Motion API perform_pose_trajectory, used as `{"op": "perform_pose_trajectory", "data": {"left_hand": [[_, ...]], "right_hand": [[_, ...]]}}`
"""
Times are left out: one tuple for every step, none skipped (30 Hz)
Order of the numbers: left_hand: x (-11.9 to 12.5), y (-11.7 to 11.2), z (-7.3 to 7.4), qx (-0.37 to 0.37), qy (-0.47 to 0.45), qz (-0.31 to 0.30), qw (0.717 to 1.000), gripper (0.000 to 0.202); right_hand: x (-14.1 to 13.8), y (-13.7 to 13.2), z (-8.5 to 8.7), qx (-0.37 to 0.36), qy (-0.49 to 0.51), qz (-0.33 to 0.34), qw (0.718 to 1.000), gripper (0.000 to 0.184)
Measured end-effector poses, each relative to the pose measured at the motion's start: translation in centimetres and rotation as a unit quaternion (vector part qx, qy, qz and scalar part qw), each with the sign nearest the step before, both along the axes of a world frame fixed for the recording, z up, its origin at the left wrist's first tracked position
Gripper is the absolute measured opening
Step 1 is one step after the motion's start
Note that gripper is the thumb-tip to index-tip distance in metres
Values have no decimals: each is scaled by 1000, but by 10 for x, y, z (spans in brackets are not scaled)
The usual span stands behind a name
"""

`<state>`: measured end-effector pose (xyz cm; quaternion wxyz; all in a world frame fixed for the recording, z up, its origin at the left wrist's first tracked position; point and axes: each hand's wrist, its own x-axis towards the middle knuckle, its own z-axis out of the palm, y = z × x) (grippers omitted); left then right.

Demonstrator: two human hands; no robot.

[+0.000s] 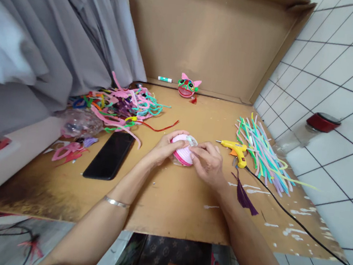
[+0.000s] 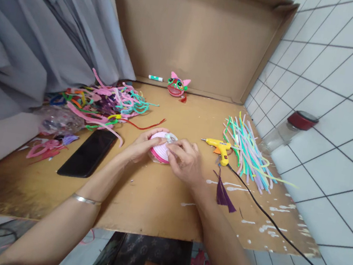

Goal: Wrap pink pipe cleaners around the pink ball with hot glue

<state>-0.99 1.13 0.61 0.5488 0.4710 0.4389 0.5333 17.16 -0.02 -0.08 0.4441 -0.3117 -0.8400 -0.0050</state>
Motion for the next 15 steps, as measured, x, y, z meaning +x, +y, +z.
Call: {"op": "perform_pose_trajectory", "data": {"left_hand": [[0,0,0,-2,3,1,1000,48],[0,0,-1,-4,5,1,1000,48],[0,1,-1,-4,3,-1,1000,48],[0,1,-2,-3,-1,-3,1000,48],[0,2,-2,-1,-6,-6,1000,47],[0,2,-3,3,-13,-8,1000,47],[-1,2,-3,5,-17,-10,1000,46],[-1,2,-4,6,-20,-11,1000,46],[-1,2,-4,6,-21,-11,1000,45],[-1,2,-4,5,-21,-11,1000,45],[-1,2,-5,4,-22,-11,1000,44],[-2,2,-5,3,-21,-11,1000,44],[-2,2,-5,1,-20,-11,1000,44],[-2,1,-5,-2,-18,-12,1000,45],[-2,1,-4,-5,-16,-13,1000,45]], "right_hand": [[0,0,0,3,-3,-4,1000,19],[0,0,-1,6,-5,-6,1000,19],[0,0,-1,8,-7,-6,1000,20],[0,0,-1,11,-9,-5,1000,20],[0,0,-1,12,-12,-4,1000,20],[0,0,-1,13,-14,-4,1000,20],[0,0,-1,14,-17,-4,1000,20],[0,0,-1,15,-20,-4,1000,20],[0,0,-1,18,-24,-4,1000,19],[0,-1,0,21,-27,-4,999,19],[0,-1,0,27,-29,-4,999,19],[0,-1,0,33,-32,-4,999,19],[0,-1,0,38,-34,-5,999,19],[0,-1,0,41,-36,-6,998,19],[0,-1,0,42,-38,-7,998,19]]}}
